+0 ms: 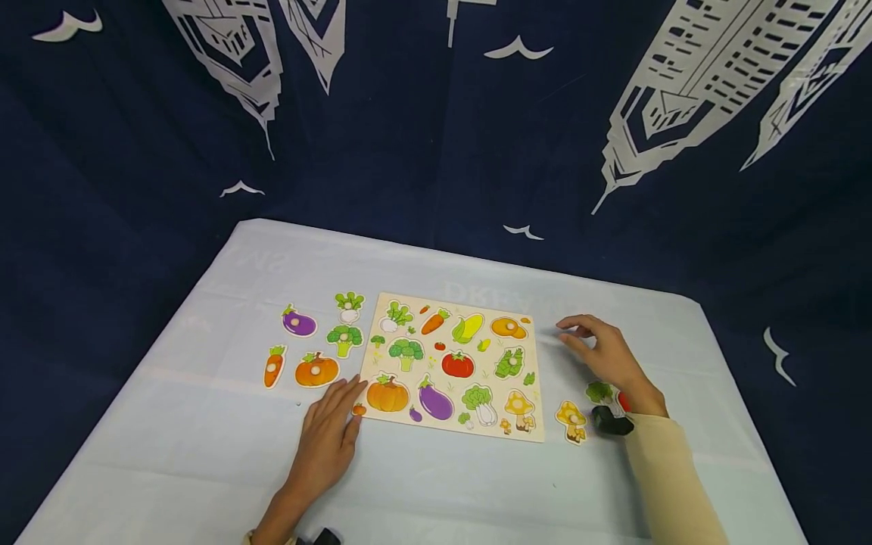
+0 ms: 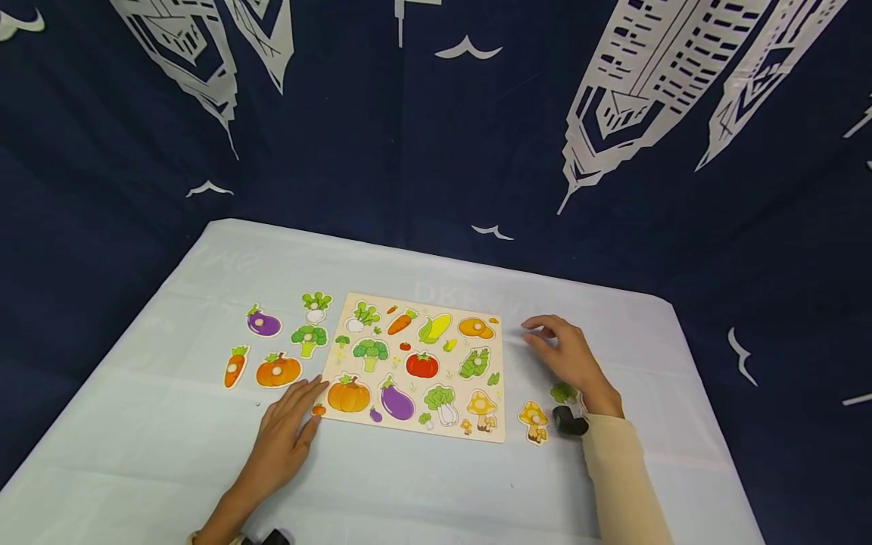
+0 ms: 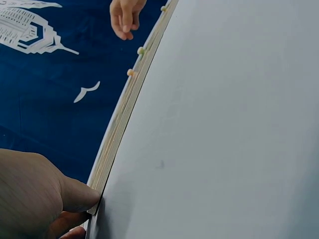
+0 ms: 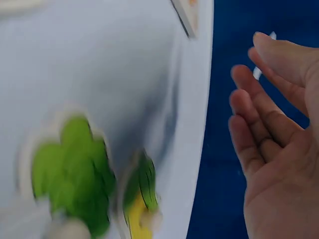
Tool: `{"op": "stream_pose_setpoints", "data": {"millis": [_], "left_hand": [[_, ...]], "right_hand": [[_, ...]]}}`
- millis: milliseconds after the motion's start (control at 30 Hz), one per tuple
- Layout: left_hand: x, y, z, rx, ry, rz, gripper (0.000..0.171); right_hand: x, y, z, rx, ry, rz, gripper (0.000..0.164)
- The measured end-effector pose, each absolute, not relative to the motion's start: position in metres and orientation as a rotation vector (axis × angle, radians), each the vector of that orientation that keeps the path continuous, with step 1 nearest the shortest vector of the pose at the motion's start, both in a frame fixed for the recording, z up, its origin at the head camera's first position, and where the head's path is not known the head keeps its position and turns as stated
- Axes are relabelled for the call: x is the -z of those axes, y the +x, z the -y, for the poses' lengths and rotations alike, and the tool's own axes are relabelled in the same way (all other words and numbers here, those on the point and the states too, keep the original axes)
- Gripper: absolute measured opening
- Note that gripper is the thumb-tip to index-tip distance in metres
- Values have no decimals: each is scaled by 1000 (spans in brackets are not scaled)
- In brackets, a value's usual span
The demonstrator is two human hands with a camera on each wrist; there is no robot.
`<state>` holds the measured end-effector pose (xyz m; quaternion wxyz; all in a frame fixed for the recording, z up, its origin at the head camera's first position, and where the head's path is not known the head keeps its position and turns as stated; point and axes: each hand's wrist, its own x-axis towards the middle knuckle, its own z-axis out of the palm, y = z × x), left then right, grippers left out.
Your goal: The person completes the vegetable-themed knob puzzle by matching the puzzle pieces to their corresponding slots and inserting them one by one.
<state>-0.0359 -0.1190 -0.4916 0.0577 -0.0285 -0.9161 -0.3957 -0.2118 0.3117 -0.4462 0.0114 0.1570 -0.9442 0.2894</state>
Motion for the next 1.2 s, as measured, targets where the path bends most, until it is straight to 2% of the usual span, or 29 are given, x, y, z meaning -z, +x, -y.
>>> {"op": "stream_pose_setpoints", "data": {"millis": [300,567,1200], "left_hand": [[493,-36,120,1214,-78,2801,56],[495,-37,120,1211,-76,2812,55],[496,-36,121,1204,-104,2776,56]], "right_hand": [[438,-201,-341,-899,350,3066,35],[442,-193,-365,-844,452,3042,15],[451,-187,-383,-821,317,3130,15]]}}
